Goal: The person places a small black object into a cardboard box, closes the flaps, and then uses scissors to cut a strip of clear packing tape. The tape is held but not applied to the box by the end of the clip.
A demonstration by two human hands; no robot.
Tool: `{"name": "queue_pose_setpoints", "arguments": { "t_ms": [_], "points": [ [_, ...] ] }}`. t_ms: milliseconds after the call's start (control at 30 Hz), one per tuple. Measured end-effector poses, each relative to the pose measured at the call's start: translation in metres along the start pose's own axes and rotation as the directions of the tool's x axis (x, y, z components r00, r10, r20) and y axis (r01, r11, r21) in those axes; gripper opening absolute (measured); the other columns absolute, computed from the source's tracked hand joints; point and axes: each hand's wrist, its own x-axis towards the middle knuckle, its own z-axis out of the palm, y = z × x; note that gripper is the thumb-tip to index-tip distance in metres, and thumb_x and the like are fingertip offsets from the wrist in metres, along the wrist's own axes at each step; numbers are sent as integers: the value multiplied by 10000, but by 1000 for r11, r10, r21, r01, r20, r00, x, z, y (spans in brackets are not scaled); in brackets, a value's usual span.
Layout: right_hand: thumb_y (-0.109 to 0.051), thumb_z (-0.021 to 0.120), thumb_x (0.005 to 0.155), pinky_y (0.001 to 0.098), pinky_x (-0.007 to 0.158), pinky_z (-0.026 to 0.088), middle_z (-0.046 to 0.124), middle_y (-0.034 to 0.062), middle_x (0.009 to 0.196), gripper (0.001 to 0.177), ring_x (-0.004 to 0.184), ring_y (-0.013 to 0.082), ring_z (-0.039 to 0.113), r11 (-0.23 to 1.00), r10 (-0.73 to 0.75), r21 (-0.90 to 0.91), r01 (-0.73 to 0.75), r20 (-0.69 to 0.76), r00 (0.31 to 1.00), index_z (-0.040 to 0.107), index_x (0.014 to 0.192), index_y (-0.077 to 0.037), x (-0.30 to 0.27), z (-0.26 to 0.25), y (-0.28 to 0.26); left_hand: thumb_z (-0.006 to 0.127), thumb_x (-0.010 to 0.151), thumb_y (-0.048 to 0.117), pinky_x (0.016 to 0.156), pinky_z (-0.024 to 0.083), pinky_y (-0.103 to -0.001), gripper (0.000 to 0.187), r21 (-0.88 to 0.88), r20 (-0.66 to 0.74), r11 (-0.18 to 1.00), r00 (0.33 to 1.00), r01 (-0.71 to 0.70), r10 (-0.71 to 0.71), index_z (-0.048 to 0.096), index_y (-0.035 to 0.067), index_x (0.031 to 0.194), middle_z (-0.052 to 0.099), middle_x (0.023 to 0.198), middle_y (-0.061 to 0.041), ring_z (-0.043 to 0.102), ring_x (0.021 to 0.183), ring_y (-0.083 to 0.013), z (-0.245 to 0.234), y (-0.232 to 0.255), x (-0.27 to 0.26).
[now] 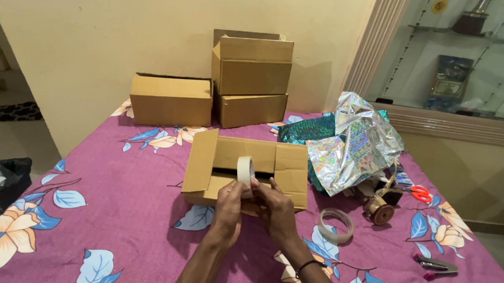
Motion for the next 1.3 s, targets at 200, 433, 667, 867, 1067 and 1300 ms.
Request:
{"name": "queue_pose_setpoints", "arguments": {
  "t_ms": [200, 433, 667, 867, 1067, 1300],
  "points": [
    [93, 679, 740, 485, 1189, 421, 750, 134, 865, 611, 792, 323, 744, 997, 26, -73, -25, 6, 1000, 653, 1320, -99, 0, 2, 4, 531, 1034, 203, 751, 593, -311, 240, 29, 14, 1000, 1000, 2, -2, 709, 42, 1024, 738, 875, -81, 706, 796, -150, 1, 3, -2],
    [80, 659, 831, 480, 1187, 447, 749, 154, 913, 372, 814, 325, 754, 999, 13, -39, -15, -31, 999, 691, 1179, -47, 4, -1, -6, 533, 954, 39, 809, 610, -292, 316, 61, 43, 998, 999, -25, 22, 680, 56, 1234, 753, 995, -63, 726, 865, -128, 1, 12, -12],
    [41, 671, 865, 348, 891, 612, 708, 130, 1094, 316, 1039, 257, 743, 928, 166, 350, -128, -82, 983, 546, 1150, -13, 9, -6, -23, 661, 897, -38, 849, 627, -289, 359, 283, 34, 928, 970, -242, 242, 689, -2, 1253, 778, 1075, -87, 747, 970, -155, 7, 11, -15],
    [49, 595, 928, 281, 810, 623, 732, 97, 1051, 235, 982, 168, 737, 840, 263, 509, -186, -84, 961, 588, 1156, -5, 2, -9, -15, 724, 843, 36, 720, 660, -288, 322, 636, -63, 746, 951, -195, 302, 759, 52, 1162, 811, 987, -116, 796, 842, -179, 19, 24, -14],
    [-22, 635, 990, 235, 660, 546, 739, 77, 942, 142, 801, 93, 677, 790, 397, 551, -269, -126, 909, 676, 1125, -2, -2, -6, -5, 739, 850, 73, 712, 656, -322, 324, 730, 13, 631, 928, -264, 373, 747, 30, 1171, 800, 992, -147, 806, 820, -209, 21, 23, -7],
    [-82, 718, 945, 226, 686, 598, 777, 79, 925, 132, 816, 96, 737, 804, 446, 520, -289, -206, 871, 692, 1049, -5, -2, -4, -2, 754, 852, 104, 724, 653, -331, 331, 799, 50, 523, 900, -295, 432, 749, 42, 1178, 786, 1003, -166, 795, 844, -231, 21, 13, -7]
  ]
}}
